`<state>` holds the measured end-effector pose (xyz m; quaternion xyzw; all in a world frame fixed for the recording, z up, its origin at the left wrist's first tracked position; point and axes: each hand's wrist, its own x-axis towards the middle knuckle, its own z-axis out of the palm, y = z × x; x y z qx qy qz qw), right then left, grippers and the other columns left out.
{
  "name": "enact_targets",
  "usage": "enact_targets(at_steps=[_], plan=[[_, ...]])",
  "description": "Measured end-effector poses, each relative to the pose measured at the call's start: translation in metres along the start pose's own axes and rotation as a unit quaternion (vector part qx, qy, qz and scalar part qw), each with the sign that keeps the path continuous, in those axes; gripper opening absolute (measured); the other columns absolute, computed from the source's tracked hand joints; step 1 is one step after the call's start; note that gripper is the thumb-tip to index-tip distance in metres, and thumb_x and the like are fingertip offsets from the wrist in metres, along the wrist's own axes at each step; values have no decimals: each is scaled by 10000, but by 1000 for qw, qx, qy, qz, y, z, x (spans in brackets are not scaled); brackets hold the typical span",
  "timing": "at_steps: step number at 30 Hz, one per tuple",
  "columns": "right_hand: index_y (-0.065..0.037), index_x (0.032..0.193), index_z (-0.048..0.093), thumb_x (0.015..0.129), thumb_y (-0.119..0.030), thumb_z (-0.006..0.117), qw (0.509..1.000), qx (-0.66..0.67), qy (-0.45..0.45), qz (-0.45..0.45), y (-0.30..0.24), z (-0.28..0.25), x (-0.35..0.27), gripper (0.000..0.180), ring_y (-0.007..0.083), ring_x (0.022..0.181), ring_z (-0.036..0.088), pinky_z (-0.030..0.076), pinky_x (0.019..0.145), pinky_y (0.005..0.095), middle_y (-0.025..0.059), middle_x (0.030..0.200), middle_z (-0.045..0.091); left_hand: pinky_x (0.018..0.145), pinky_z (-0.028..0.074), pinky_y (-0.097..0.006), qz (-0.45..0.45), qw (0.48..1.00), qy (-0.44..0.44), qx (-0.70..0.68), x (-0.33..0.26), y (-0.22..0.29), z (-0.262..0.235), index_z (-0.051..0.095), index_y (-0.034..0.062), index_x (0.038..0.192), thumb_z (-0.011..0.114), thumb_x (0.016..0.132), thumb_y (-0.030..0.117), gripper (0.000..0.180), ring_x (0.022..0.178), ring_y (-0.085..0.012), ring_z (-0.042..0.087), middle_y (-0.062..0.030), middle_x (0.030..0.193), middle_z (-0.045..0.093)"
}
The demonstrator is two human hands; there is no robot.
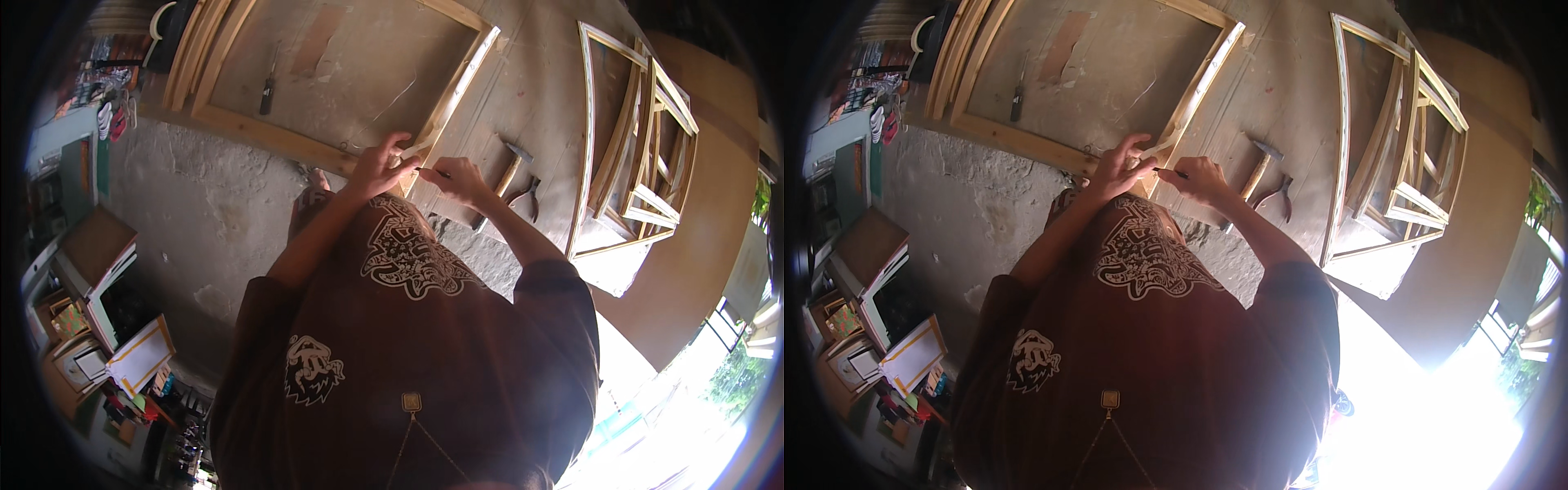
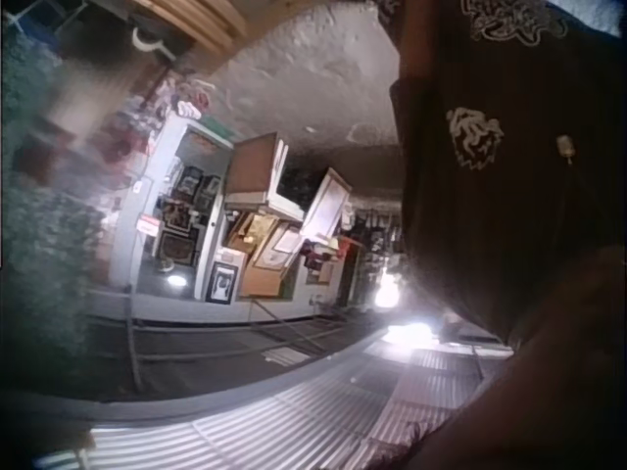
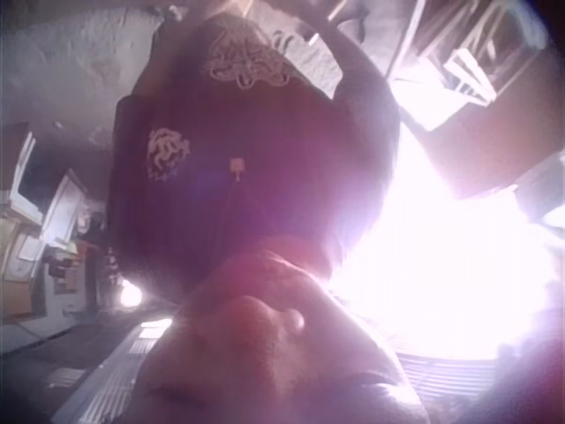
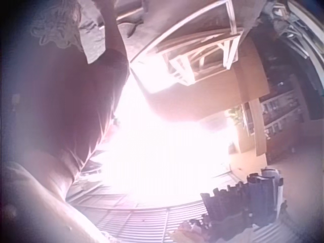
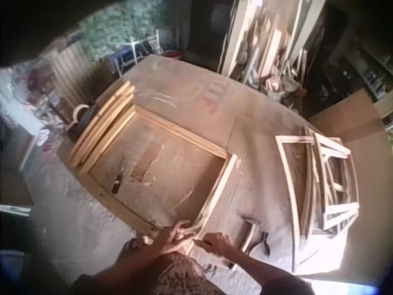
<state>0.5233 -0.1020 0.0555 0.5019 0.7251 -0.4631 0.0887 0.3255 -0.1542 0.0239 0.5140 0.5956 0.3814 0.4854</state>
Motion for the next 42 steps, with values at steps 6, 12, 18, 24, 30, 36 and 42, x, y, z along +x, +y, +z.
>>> enact_targets(at_steps=[6, 12, 18, 24, 30, 36, 42], plan=[[-18, 795, 716, 834, -521, 617, 991, 86, -84, 63, 29, -11, 0, 514, 319, 686, 650, 502, 682, 422, 158, 744, 673, 540, 448, -271, 41, 999, 10, -1, 3, -30, 20, 663, 49, 1005, 681, 879, 235, 226, 586, -74, 539, -56, 705, 644], [2, 795, 694, 825, -461, 643, 984, -101, 129, 70, 16, -56, -2, 468, 361, 753, 654, 496, 693, 442, 191, 740, 656, 493, 411, -275, -8, 994, 36, 103, 12, -7, 22, 652, 79, 1052, 663, 886, 249, 238, 535, -70, 495, -36, 614, 586], [-4, 787, 699, 822, -471, 638, 986, -51, 158, -9, 36, -48, 16, 472, 352, 702, 656, 503, 670, 438, 182, 713, 652, 454, 380, -290, 58, 992, 96, 52, 6, -33, 38, 654, 116, 1077, 658, 874, 176, 212, 454, -109, 442, -44, 541, 505], [-46, 786, 718, 824, -488, 631, 992, 14, -8, 128, 52, -63, 48, 452, 311, 778, 669, 521, 685, 403, 156, 751, 675, 547, 408, -224, 40, 999, 19, 8, 5, -23, 27, 640, 75, 1126, 621, 885, 58, 242, 611, -40, 501, -22, 700, 611], [-67, 688, 684, 838, -461, 631, 955, -213, 196, -69, 19, -52, 24, 425, 235, 746, 660, 518, 613, 383, 77, 736, 650, 567, 407, -195, 24, 994, 28, -102, 7, -30, 29, 616, 56, 1186, 619, 884, 72, 302, 641, -31, 502, 16, 722, 584], [-61, 661, 654, 847, -449, 620, 960, -163, 215, -77, 22, -57, 20, 431, 262, 710, 640, 500, 610, 422, 62, 751, 611, 555, 411, -219, -46, 989, -4, -138, 32, -5, 23, 553, 78, 1301, 626, 890, 185, 431, 627, -44, 489, 25, 717, 549], [-55, 703, 663, 837, -453, 630, 971, -117, 195, -77, 18, -68, 16, 421, 278, 697, 635, 495, 631, 420, 59, 774, 621, 543, 442, -316, -189, 980, -57, 2, 84, 26, 38, 662, 31, 1032, 599, 855, 459, 467, 548, -128, 532, -41, 660, 591]])
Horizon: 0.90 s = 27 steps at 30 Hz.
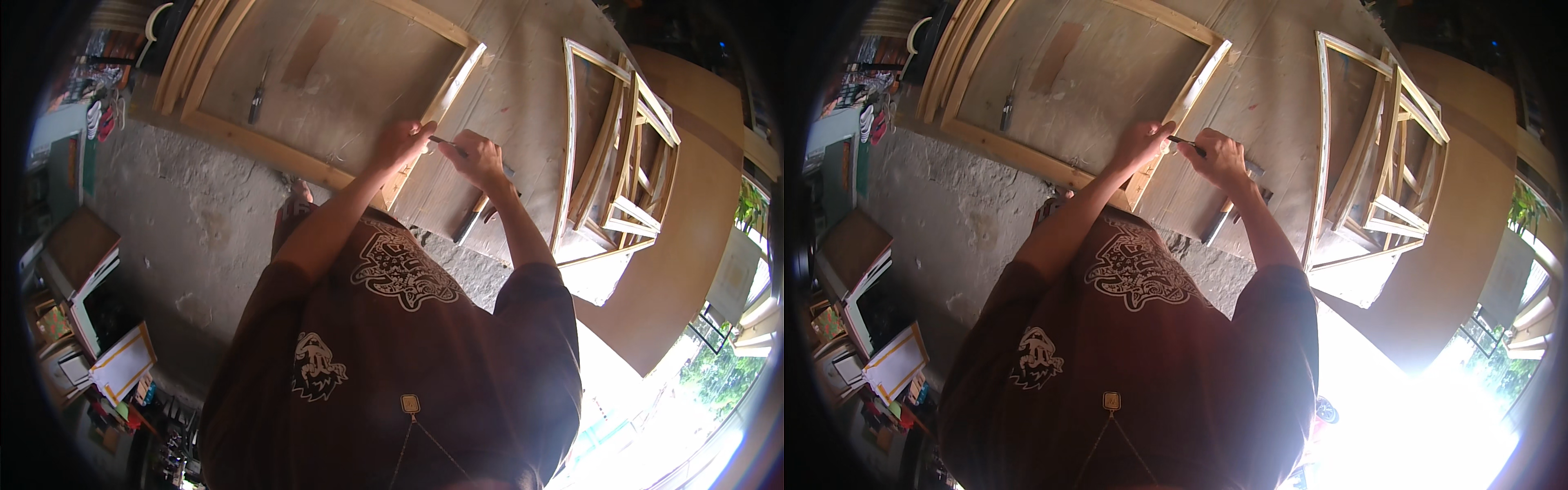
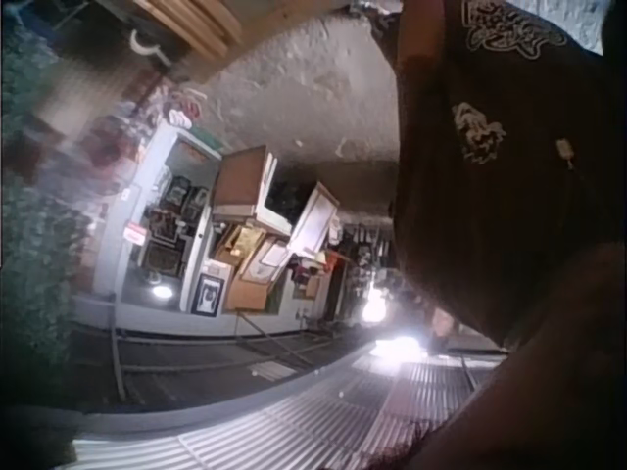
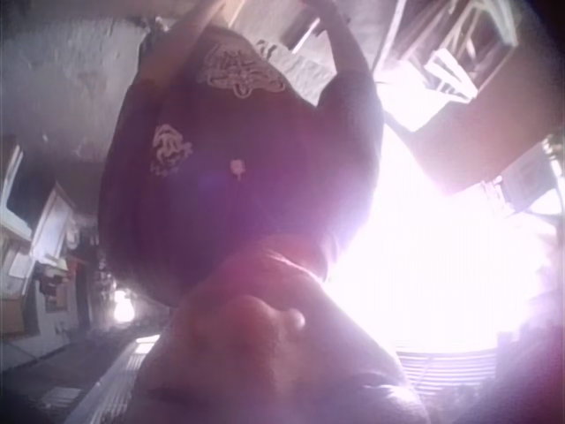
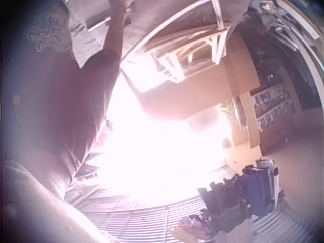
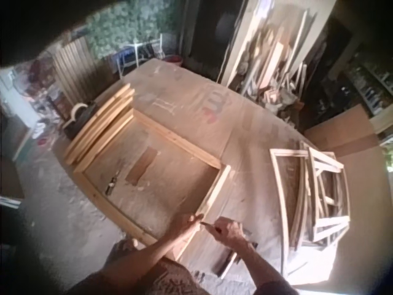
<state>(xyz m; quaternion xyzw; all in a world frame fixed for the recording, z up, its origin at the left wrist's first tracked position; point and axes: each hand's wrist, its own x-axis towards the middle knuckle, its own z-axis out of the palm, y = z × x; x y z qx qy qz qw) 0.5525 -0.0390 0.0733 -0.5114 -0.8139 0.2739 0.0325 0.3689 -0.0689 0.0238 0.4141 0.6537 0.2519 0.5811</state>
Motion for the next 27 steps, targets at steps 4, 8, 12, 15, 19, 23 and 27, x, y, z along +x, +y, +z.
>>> enact_targets(at_steps=[4, 8, 12, 15, 19, 23, 27], plan=[[-39, 763, 677, 823, -435, 647, 1000, 2, -14, -14, 5, -7, -1, 401, 306, 710, 642, 495, 655, 424, 92, 753, 640, 535, 445, -311, 17, 991, 22, -133, 23, -21, 13, 656, 32, 891, 577, 886, 406, 382, 539, -146, 539, -65, 615, 576], [-20, 730, 680, 811, -407, 655, 993, 9, -53, 106, 12, -33, 2, 396, 334, 679, 645, 492, 652, 435, 155, 668, 638, 513, 442, -327, 89, 990, 99, -35, 16, -23, 12, 634, 44, 838, 558, 910, 355, 328, 517, -169, 540, -75, 573, 560], [7, 659, 669, 818, -425, 651, 985, 24, -65, 156, 36, -32, 29, 460, 279, 574, 632, 491, 621, 423, 159, 567, 600, 484, 412, -322, 146, 978, 132, 61, -4, -7, 18, 604, 51, 771, 566, 935, 328, 323, 502, -136, 517, -39, 561, 534], [19, 675, 676, 823, -435, 658, 972, 98, -118, 175, 50, -28, 44, 477, 206, 532, 614, 501, 592, 387, 116, 555, 596, 504, 455, -336, 192, 961, 172, 104, -7, -5, 23, 604, 50, 800, 575, 936, 315, 299, 523, -191, 583, -89, 599, 583], [18, 692, 687, 831, -415, 662, 951, 202, -157, 173, 67, -18, 56, 455, 158, 515, 602, 517, 523, 316, 67, 566, 609, 522, 478, -359, 209, 953, 175, 130, -12, -4, 23, 600, 50, 818, 590, 925, 292, 265, 549, -244, 615, -121, 635, 604], [5, 693, 690, 838, -409, 654, 917, 245, -241, 200, 69, -23, 78, 441, 153, 529, 607, 520, 474, 274, 47, 582, 617, 483, 470, -371, 266, 929, 220, 135, -13, -2, 24, 567, 69, 757, 633, 885, 228, 215, 524, -281, 596, -120, 630, 592], [0, 608, 656, 834, -391, 641, 922, 210, -274, 173, 66, -33, 88, 452, 128, 514, 588, 501, 510, 322, 46, 524, 565, 468, 469, -378, 290, 916, 236, 144, -13, -1, 25, 556, 83, 732, 654, 867, 207, 208, 513, -287, 589, -107, 624, 585]])
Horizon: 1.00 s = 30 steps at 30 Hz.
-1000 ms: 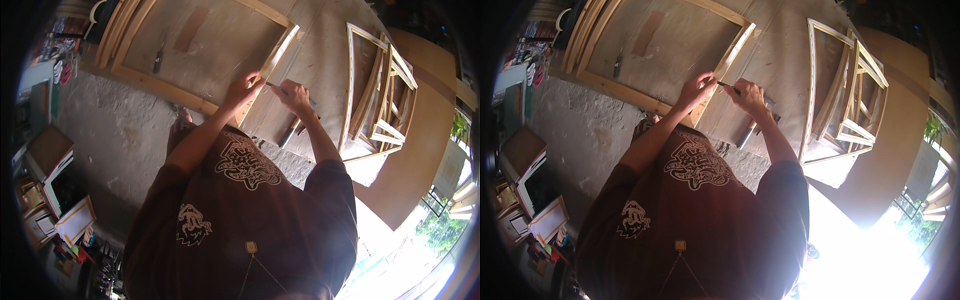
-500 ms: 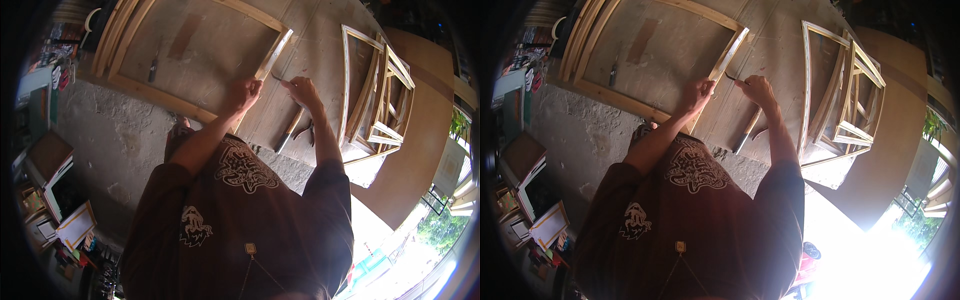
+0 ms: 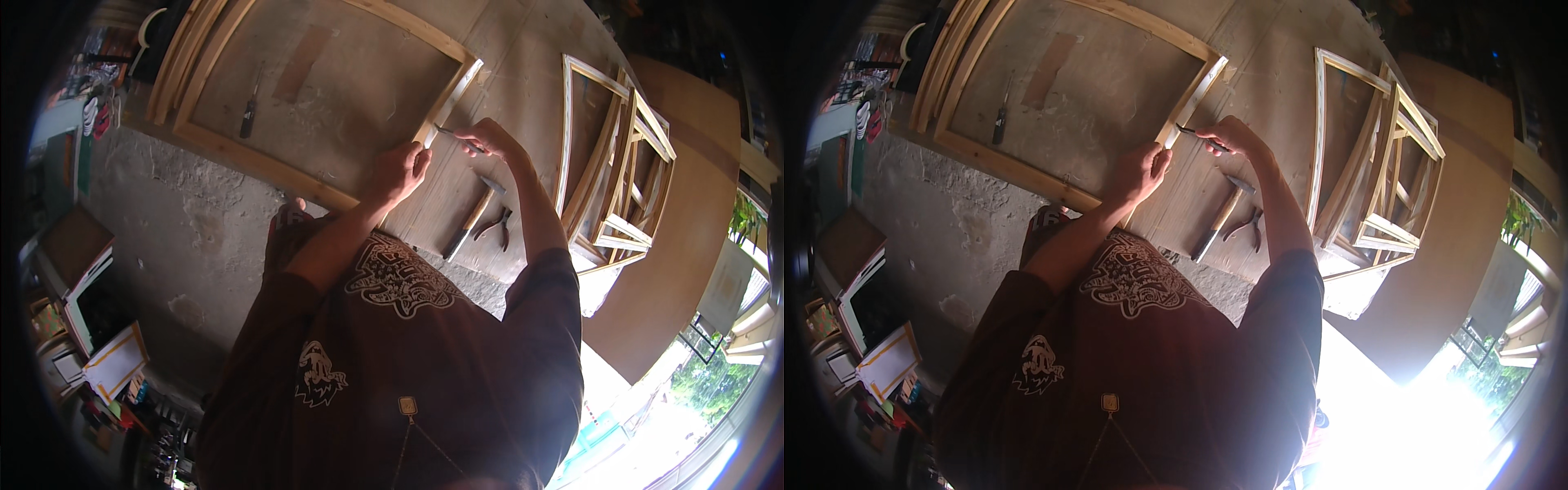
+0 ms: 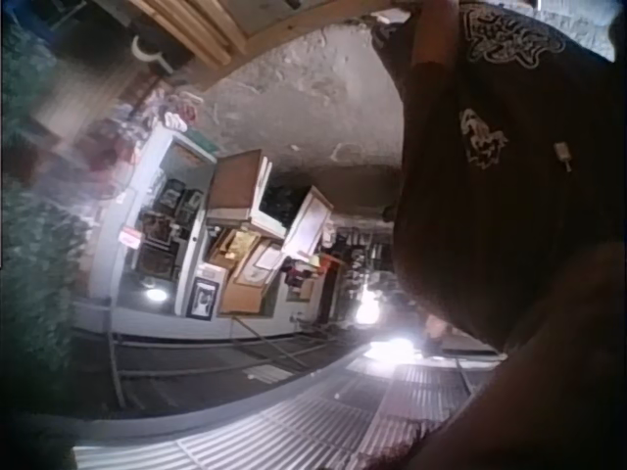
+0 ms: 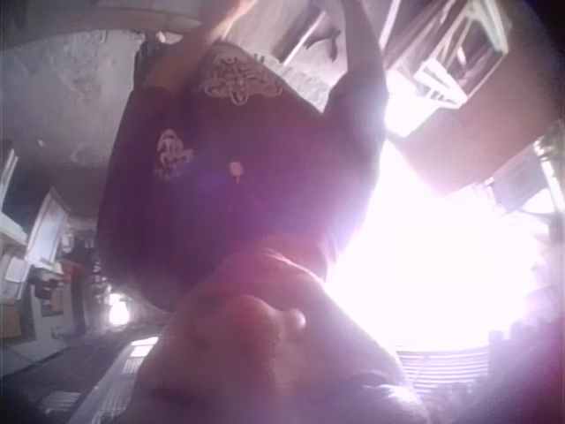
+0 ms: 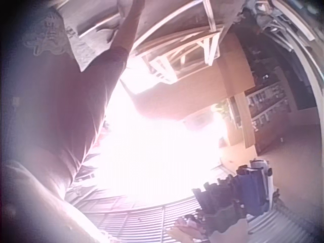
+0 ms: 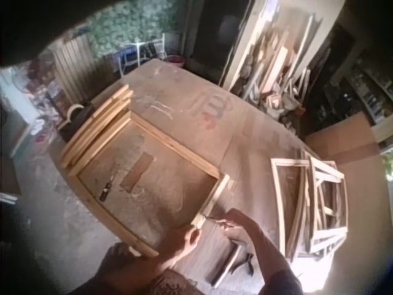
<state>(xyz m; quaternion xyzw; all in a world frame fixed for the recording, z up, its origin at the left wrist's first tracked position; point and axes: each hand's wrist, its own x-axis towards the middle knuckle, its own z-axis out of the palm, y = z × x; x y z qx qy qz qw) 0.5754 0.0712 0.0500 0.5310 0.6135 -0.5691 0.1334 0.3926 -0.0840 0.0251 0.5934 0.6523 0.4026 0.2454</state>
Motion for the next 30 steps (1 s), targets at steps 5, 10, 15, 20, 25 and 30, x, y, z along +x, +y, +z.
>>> enact_targets(at_steps=[5, 10, 15, 20, 25, 30], plan=[[-43, 615, 679, 830, -438, 626, 979, -172, 102, -34, -8, 7, -11, 453, 203, 541, 604, 494, 637, 372, 63, 562, 613, 512, 476, -372, -22, 1000, -14, -7, -2, -4, 4, 595, 55, 805, 620, 904, 247, 217, 564, -295, 605, -130, 657, 602], [-59, 636, 662, 839, -415, 620, 884, -360, 232, -186, -7, 26, -27, 412, 277, 633, 623, 493, 613, 415, 83, 654, 627, 517, 477, -364, -60, 998, -15, -23, -1, 0, 5, 591, 49, 827, 620, 906, 254, 222, 558, -285, 604, -124, 663, 605], [-60, 631, 599, 818, -329, 672, 797, -352, 376, -315, 4, 37, -31, 336, 246, 687, 623, 501, 574, 396, 59, 754, 612, 518, 471, -341, -143, 987, -48, -60, -5, -13, 21, 599, 60, 923, 587, 928, 272, 212, 551, -217, 601, -82, 669, 625], [-56, 617, 574, 806, -327, 691, 839, -262, 385, -282, 13, 28, -32, 351, 231, 730, 622, 508, 566, 380, 37, 782, 615, 567, 468, -340, -187, 969, 1, -158, 31, 2, 17, 604, 72, 1022, 522, 954, 331, 280, 569, -166, 582, -56, 672, 629], [-48, 653, 616, 803, -348, 696, 837, -265, 369, -305, 2, 26, -35, 344, 246, 731, 622, 508, 633, 400, 67, 783, 614, 594, 465, -339, -321, 915, -171, -175, 85, 10, 24, 650, 54, 999, 548, 923, 403, 372, 602, -178, 591, -95, 686, 629], [-38, 678, 649, 812, -333, 686, 922, -225, 264, -174, 6, 7, -40, 326, 256, 761, 621, 508, 697, 409, 75, 831, 627, 588, 468, -353, -243, 961, -93, -95, 84, -6, 35, 648, 47, 912, 562, 908, 404, 367, 607, -225, 628, -118, 696, 649]])
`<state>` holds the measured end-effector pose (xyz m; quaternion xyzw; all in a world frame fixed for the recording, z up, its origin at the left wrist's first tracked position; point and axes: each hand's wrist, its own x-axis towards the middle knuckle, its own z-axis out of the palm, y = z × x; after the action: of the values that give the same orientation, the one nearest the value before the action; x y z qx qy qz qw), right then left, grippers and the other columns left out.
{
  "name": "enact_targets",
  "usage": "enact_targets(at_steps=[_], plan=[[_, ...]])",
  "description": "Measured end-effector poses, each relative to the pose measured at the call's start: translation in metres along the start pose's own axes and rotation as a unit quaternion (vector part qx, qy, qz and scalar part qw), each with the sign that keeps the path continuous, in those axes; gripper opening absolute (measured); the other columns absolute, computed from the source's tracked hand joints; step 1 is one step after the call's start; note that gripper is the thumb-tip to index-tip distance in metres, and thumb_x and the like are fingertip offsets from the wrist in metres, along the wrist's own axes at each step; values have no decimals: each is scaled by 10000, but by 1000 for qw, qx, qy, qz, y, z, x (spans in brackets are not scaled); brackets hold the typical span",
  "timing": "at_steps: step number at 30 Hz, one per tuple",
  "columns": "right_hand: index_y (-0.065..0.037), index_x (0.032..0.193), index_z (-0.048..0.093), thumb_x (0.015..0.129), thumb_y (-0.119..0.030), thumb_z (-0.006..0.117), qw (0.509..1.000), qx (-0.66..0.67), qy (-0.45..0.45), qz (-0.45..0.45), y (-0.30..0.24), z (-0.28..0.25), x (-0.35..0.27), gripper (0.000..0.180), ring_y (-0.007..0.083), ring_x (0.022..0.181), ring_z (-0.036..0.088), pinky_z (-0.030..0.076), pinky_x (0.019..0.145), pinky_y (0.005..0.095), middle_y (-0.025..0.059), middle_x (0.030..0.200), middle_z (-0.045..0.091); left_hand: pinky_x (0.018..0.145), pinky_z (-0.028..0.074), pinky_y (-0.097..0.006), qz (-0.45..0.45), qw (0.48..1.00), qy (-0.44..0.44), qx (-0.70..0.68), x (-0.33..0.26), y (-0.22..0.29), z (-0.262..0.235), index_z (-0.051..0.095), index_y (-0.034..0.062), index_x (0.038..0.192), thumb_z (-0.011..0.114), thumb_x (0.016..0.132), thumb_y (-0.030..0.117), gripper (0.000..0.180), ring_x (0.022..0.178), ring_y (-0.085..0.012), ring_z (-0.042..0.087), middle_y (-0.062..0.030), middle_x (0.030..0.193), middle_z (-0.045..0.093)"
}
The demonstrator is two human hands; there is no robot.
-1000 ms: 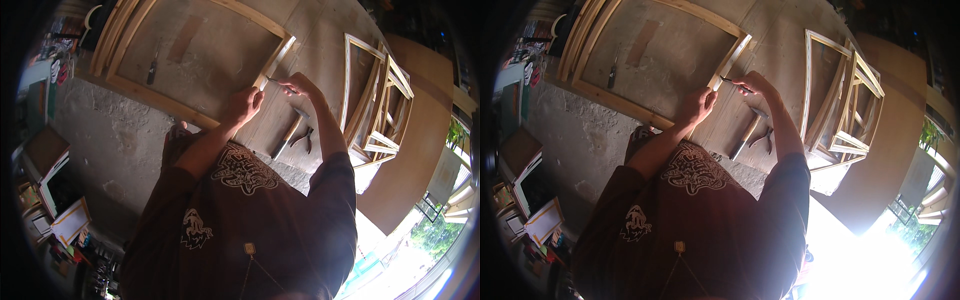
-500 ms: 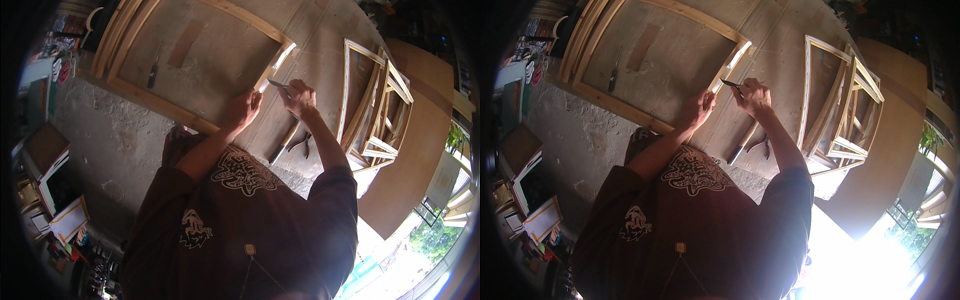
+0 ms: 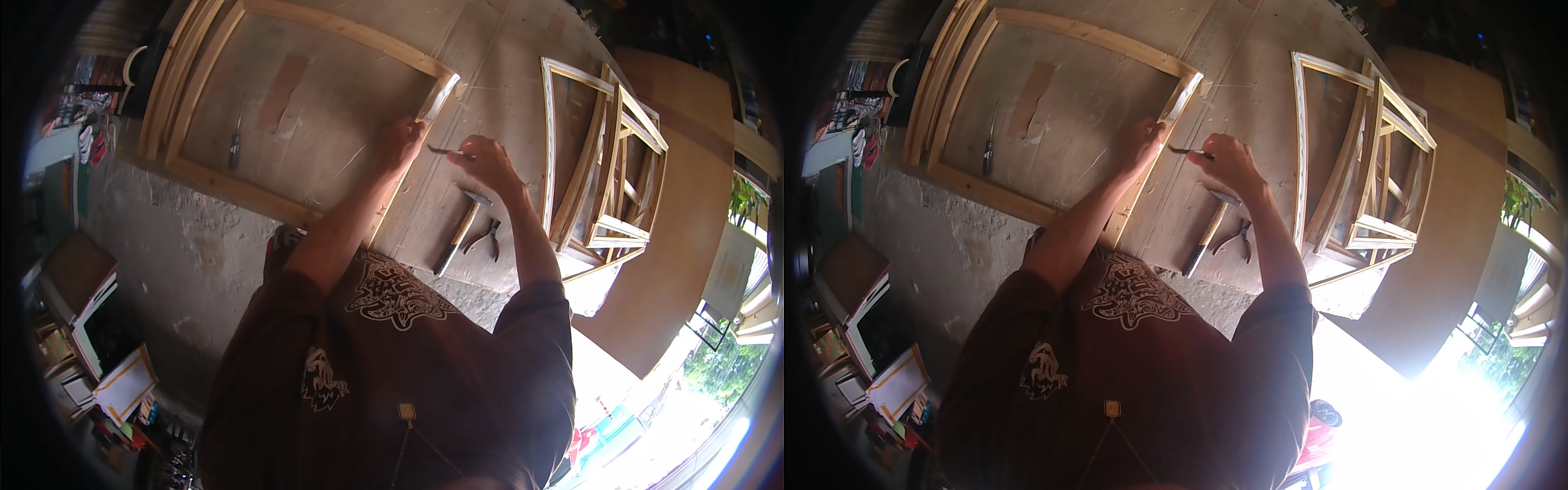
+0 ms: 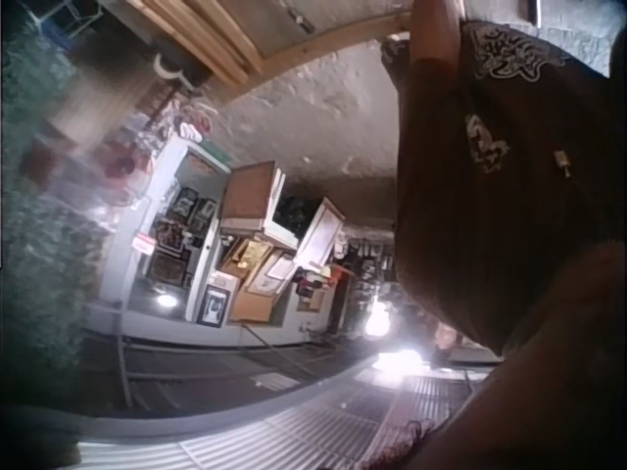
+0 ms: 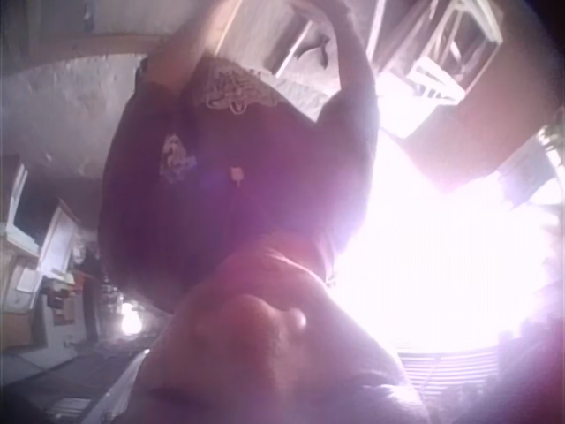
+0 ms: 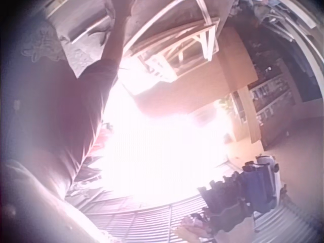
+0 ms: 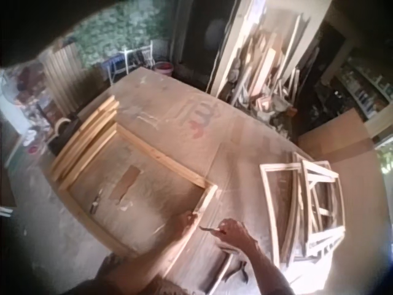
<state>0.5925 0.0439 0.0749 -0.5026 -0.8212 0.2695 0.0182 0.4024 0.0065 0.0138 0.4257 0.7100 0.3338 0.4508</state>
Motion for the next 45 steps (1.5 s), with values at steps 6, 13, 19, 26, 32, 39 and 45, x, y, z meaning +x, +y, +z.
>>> enact_targets(at_steps=[6, 13, 19, 26, 32, 39, 45], plan=[[-23, 695, 659, 817, -370, 663, 992, -83, 94, -7, 4, -3, 16, 368, 257, 837, 613, 507, 714, 404, 90, 835, 625, 649, 513, -439, 10, 1000, 1, 14, -5, 7, -1, 657, 39, 877, 558, 862, 319, 298, 706, -362, 665, -198, 737, 659], [-16, 749, 685, 785, -417, 678, 996, -18, -17, 91, 9, -4, 32, 403, 258, 835, 636, 501, 737, 410, 94, 810, 657, 552, 472, -374, 47, 997, 15, 54, -8, 7, -3, 650, 73, 916, 570, 911, 355, 294, 579, -234, 630, -116, 655, 635], [-46, 790, 723, 806, -430, 670, 972, 102, -105, 182, 43, 10, 56, 388, 170, 620, 624, 513, 590, 332, 46, 663, 645, 557, 473, -374, 23, 999, 0, 36, -6, 4, 1, 651, 76, 920, 560, 916, 364, 302, 579, -252, 620, -124, 663, 632], [-22, 667, 695, 845, -404, 636, 939, 206, -201, 190, 33, -10, 69, 425, 95, 444, 490, 459, 452, 287, -20, 475, 497, 584, 488, -382, 45, 998, 20, 42, -6, 0, 2, 644, 74, 925, 565, 912, 347, 285, 633, -274, 642, -141, 721, 649], [-52, 580, 662, 826, -418, 648, 946, 221, -192, 139, 44, -4, 68, 441, 89, 456, 452, 387, 492, 308, -22, 466, 482, 597, 495, -400, 35, 998, 14, 43, -9, 7, 0, 643, 79, 924, 575, 904, 336, 267, 655, -289, 647, -145, 736, 649], [-53, 561, 610, 808, -399, 662, 996, -71, -32, 34, 10, -3, 45, 429, 223, 580, 590, 468, 564, 369, 58, 596, 599, 582, 486, -398, 9, 999, 16, 40, -8, 4, 3, 636, 82, 921, 577, 903, 341, 266, 645, -285, 642, -140, 726, 646], [-66, 609, 601, 801, -380, 681, 972, -139, 158, -101, 11, -2, 41, 376, 233, 719, 614, 510, 584, 404, 48, 723, 609, 565, 470, -386, -3, 1000, 8, 5, -2, -1, 8, 624, 63, 908, 570, 908, 365, 306, 600, -231, 622, -117, 678, 640]])
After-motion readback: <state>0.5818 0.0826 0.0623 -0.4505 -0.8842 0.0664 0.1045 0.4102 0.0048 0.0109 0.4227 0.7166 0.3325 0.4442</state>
